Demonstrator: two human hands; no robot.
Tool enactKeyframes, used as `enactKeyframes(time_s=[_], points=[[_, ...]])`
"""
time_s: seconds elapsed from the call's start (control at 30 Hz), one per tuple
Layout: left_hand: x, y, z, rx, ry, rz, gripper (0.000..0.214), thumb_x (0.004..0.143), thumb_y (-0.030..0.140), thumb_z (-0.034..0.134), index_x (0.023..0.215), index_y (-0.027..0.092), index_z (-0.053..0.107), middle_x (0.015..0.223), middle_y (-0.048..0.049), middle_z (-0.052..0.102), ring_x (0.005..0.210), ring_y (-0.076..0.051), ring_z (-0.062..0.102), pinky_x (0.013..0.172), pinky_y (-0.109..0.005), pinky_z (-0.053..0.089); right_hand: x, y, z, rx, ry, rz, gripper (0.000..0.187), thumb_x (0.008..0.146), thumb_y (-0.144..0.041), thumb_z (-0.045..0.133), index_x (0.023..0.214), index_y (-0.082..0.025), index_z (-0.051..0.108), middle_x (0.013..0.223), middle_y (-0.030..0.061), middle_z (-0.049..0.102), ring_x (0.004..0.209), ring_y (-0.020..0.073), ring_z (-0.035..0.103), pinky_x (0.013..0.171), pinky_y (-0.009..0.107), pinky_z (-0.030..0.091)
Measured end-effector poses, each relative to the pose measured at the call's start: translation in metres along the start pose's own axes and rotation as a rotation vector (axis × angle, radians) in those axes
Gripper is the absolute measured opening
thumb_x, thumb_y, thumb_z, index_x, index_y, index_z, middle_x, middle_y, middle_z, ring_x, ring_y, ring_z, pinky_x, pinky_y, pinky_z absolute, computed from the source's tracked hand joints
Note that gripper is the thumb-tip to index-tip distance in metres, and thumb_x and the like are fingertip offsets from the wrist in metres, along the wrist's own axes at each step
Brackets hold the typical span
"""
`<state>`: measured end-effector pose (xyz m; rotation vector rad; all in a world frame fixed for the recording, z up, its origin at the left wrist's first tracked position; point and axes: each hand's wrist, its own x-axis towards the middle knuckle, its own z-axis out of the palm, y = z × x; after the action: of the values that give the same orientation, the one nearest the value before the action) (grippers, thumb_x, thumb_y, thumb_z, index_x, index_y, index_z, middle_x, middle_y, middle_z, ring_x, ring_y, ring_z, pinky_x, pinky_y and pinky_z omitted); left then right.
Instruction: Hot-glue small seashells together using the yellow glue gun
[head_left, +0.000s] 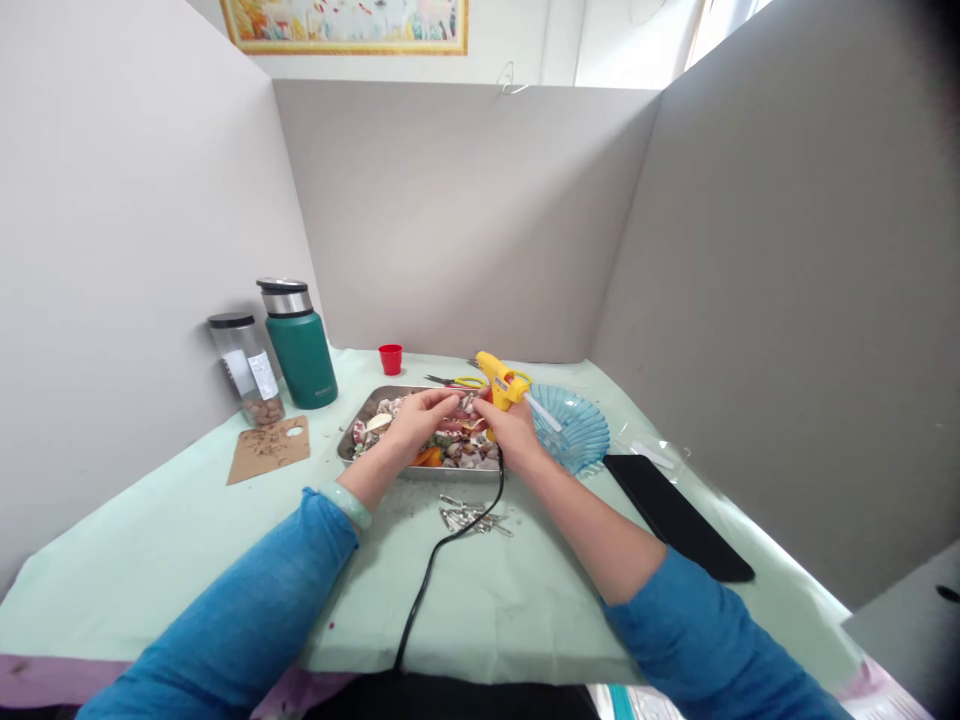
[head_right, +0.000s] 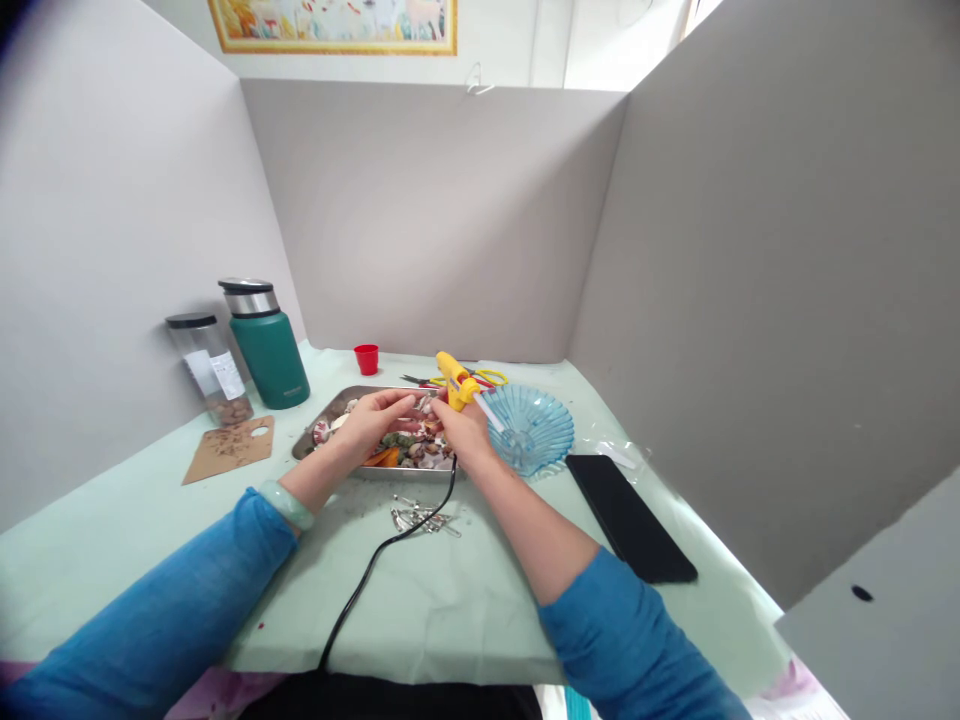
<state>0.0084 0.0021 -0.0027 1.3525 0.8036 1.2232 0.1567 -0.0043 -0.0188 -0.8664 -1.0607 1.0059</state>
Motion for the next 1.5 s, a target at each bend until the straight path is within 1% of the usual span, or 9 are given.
enactKeyframes(time_s=[0.13,0.27,0.47,0.67,0.87,1.0,1.1,1.3,1.5], points=[[-0.003,0.003,0.001,-0.003,-0.036,-0.01,0.044,0.062,0.041,0.086,0.094,0.013,0.076,0.097,-0.0108,0.076,0.081,-0.022,0.071,0.076,-0.036,0.058,0.0,0.0,0.0,0.033,-0.032,-0.005,0.023,0.064,-0.026,0.073,0.081,-0.021,0.059,0.067,-0.0026,0.061,0.058,0.0129,0.058,0.047,0.023,0.05],[-0.003,0.004,0.0,0.017,-0.046,-0.002,0.042,0.062,0.039,0.087,0.095,0.014,0.077,0.099,-0.0098,0.076,0.078,-0.019,0.07,0.076,-0.035,0.058,-0.001,-0.001,0.0,0.005,-0.059,-0.008,0.022,0.064,-0.027,0.073,0.081,-0.021,0.06,0.068,-0.0026,0.061,0.059,0.0133,0.059,0.049,0.024,0.05],[0.0,0.0,-0.001,-0.021,-0.001,-0.038,0.044,0.053,0.039,0.091,0.086,0.012,0.078,0.084,-0.0085,0.076,0.073,-0.018,0.069,0.082,-0.037,0.056,-0.003,-0.004,0.0,-0.032,-0.084,0.005,0.018,0.066,-0.025,0.072,0.079,-0.021,0.06,0.066,-0.0025,0.061,0.058,0.0128,0.058,0.05,0.023,0.049],[0.003,-0.003,-0.003,-0.048,0.006,-0.044,0.043,0.053,0.039,0.091,0.084,0.012,0.079,0.084,-0.0106,0.076,0.077,-0.022,0.07,0.083,-0.039,0.056,-0.003,-0.005,0.0,-0.039,-0.088,0.026,0.018,0.066,-0.023,0.072,0.079,-0.021,0.061,0.064,-0.0031,0.061,0.055,0.0123,0.058,0.05,0.023,0.049],[0.005,-0.005,-0.003,-0.075,-0.003,-0.044,0.044,0.055,0.044,0.089,0.081,0.01,0.077,0.076,-0.01,0.074,0.074,-0.022,0.069,0.079,-0.039,0.056,-0.003,-0.003,0.0,-0.008,-0.079,0.039,0.022,0.064,-0.024,0.075,0.08,-0.021,0.061,0.064,-0.0032,0.062,0.054,0.0124,0.059,0.049,0.024,0.05],[0.004,-0.005,-0.003,-0.056,-0.007,-0.037,0.047,0.058,0.046,0.088,0.086,0.01,0.077,0.08,-0.0094,0.075,0.076,-0.021,0.069,0.08,-0.038,0.056,-0.002,-0.002,0.0,-0.009,-0.085,0.043,0.024,0.063,-0.026,0.074,0.081,-0.02,0.06,0.065,-0.0036,0.062,0.054,0.012,0.059,0.049,0.023,0.05],[0.004,-0.006,-0.003,-0.048,-0.027,-0.043,0.047,0.058,0.043,0.089,0.09,0.011,0.077,0.084,-0.0086,0.076,0.074,-0.019,0.068,0.082,-0.038,0.055,-0.002,-0.002,-0.001,-0.021,-0.091,0.045,0.024,0.063,-0.027,0.073,0.082,-0.02,0.059,0.065,-0.0039,0.061,0.055,0.0119,0.059,0.05,0.023,0.05],[0.005,-0.008,-0.006,-0.05,-0.041,-0.04,0.044,0.058,0.042,0.09,0.088,0.011,0.078,0.081,-0.0087,0.076,0.075,-0.019,0.068,0.085,-0.037,0.054,-0.002,-0.002,-0.001,-0.039,-0.099,0.05,0.024,0.064,-0.027,0.073,0.083,-0.02,0.06,0.065,-0.0029,0.062,0.055,0.0123,0.058,0.05,0.024,0.049],[0.006,-0.009,-0.007,-0.065,-0.033,-0.047,0.045,0.055,0.043,0.091,0.086,0.012,0.079,0.083,-0.0089,0.076,0.076,-0.018,0.069,0.083,-0.035,0.055,-0.002,-0.004,0.0,-0.069,-0.106,0.03,0.023,0.065,-0.028,0.072,0.083,-0.021,0.059,0.064,-0.0033,0.06,0.056,0.0132,0.058,0.05,0.025,0.05]])
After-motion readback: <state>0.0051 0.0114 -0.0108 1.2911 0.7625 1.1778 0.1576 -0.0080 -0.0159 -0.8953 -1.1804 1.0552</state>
